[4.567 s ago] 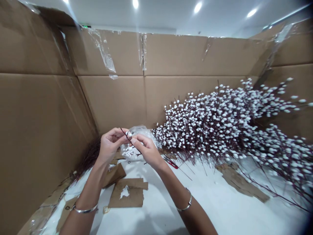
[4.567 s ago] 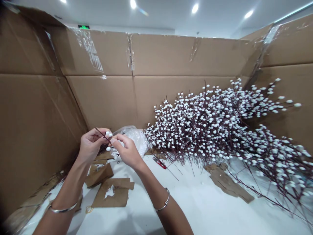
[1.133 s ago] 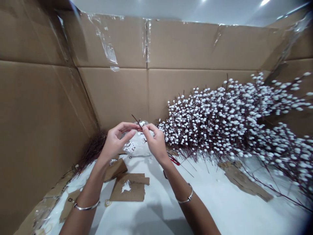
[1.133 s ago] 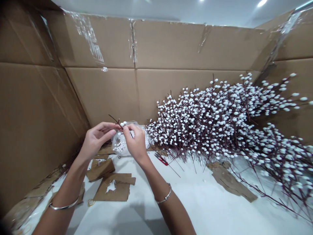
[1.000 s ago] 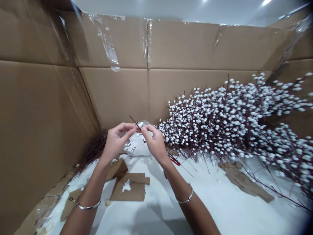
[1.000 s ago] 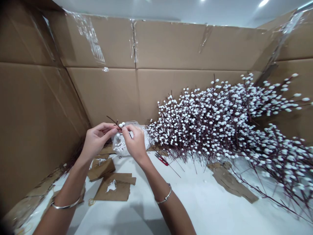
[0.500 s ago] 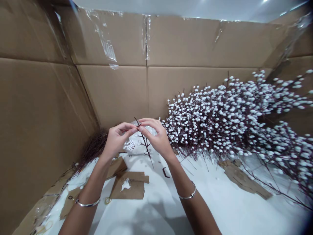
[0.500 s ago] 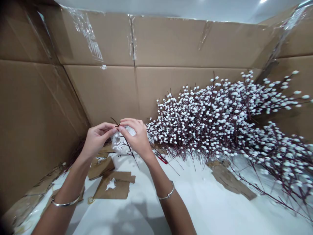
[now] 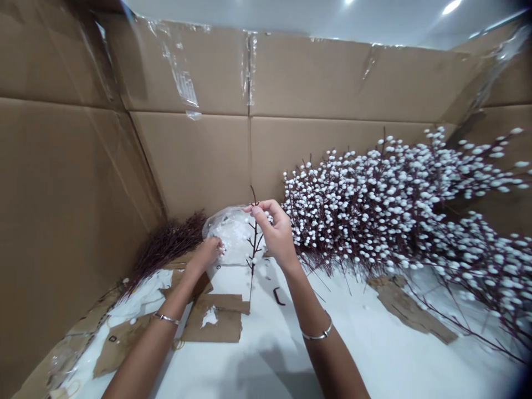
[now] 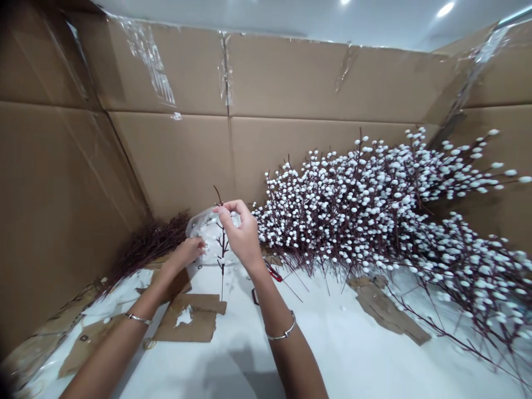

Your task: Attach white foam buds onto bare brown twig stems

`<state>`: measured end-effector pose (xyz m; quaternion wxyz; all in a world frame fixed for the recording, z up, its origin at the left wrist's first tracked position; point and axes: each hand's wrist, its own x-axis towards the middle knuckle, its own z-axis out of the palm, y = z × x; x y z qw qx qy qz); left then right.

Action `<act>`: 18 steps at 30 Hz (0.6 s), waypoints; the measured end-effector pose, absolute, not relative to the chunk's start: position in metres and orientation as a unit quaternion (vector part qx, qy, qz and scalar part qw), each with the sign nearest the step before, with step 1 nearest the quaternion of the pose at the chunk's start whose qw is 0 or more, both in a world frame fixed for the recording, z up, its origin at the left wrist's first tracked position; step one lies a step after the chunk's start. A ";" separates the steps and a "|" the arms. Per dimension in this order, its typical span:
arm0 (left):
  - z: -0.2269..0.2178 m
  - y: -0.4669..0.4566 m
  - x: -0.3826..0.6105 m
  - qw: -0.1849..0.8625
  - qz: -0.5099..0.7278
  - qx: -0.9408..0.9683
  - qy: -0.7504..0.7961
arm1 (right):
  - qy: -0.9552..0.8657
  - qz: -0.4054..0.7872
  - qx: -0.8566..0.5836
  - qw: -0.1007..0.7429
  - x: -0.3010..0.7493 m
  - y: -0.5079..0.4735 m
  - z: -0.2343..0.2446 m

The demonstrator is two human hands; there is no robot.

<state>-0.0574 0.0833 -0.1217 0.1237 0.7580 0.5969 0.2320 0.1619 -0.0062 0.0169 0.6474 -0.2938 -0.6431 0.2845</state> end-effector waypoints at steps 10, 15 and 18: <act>-0.137 0.099 -0.059 0.131 0.221 0.780 0.570 | -0.639 0.283 -0.293 0.652 0.161 -0.005 0.016; -0.131 0.089 -0.058 0.139 0.262 0.770 0.565 | -0.640 0.287 -0.290 0.651 0.160 -0.005 0.015; -0.118 0.083 -0.054 0.149 0.318 0.752 0.557 | -0.641 0.284 -0.294 0.650 0.161 -0.005 0.014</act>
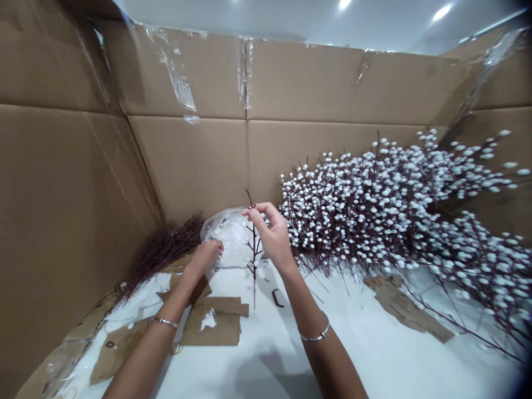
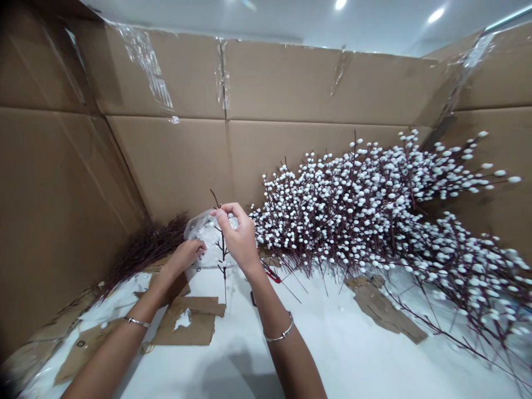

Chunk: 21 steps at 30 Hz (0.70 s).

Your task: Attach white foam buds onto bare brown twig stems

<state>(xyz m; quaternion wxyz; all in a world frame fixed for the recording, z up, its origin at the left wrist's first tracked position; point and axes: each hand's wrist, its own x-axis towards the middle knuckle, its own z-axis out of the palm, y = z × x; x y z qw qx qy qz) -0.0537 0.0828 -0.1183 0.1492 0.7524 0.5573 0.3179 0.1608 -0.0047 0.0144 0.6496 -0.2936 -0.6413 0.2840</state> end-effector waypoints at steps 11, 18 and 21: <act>-0.011 0.018 -0.012 0.356 0.698 0.522 0.337 | -0.685 0.261 -0.295 0.613 0.151 -0.012 0.014; 0.007 -0.009 0.002 0.408 0.717 0.488 0.287 | -0.697 0.255 -0.286 0.606 0.145 -0.012 0.012; 0.007 -0.010 0.003 0.409 0.716 0.489 0.285 | -0.695 0.251 -0.291 0.607 0.144 -0.011 0.011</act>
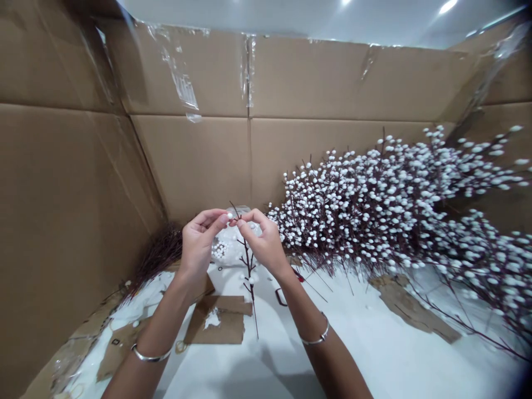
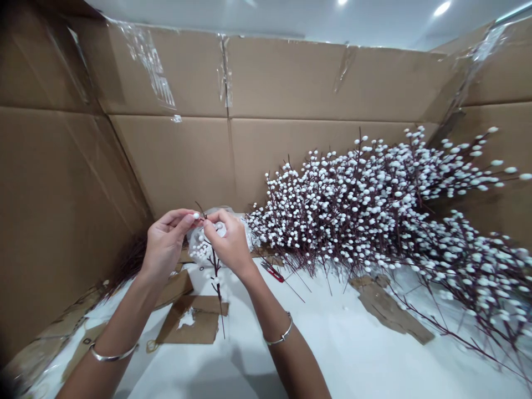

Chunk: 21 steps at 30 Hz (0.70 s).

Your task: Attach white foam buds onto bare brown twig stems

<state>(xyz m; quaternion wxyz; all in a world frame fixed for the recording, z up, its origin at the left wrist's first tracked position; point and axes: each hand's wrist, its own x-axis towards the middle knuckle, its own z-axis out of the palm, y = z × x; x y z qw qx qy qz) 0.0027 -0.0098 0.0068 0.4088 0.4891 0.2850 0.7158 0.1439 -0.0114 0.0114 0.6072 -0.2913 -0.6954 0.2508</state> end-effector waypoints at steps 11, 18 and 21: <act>0.006 -0.013 0.006 0.326 0.731 0.518 0.301 | -0.693 0.236 -0.288 0.617 0.142 -0.012 0.011; 0.009 -0.016 0.004 0.286 0.727 0.536 0.320 | -0.700 0.224 -0.297 0.610 0.142 -0.012 0.011; 0.010 -0.018 0.003 0.277 0.721 0.541 0.333 | -0.703 0.219 -0.300 0.607 0.142 -0.012 0.009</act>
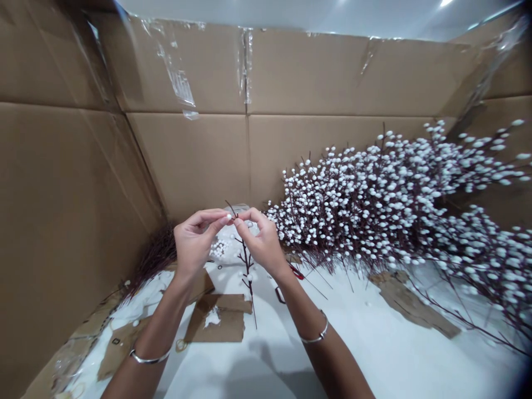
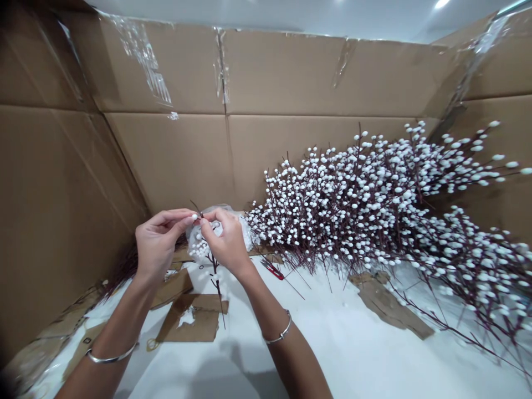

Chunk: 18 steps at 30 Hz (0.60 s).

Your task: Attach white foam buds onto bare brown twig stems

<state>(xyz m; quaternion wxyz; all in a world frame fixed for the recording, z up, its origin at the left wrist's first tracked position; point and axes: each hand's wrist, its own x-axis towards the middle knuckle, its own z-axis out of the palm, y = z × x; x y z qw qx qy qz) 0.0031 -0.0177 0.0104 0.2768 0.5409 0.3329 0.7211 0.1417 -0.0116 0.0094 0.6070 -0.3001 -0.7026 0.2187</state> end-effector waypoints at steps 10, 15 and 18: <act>0.008 -0.016 0.003 0.265 0.718 0.547 0.338 | -0.699 0.216 -0.288 0.618 0.139 -0.010 0.007; 0.008 -0.015 0.003 0.255 0.723 0.549 0.333 | -0.695 0.221 -0.284 0.623 0.138 -0.009 0.006; 0.007 -0.014 0.003 0.250 0.724 0.551 0.330 | -0.692 0.221 -0.288 0.624 0.137 -0.009 0.005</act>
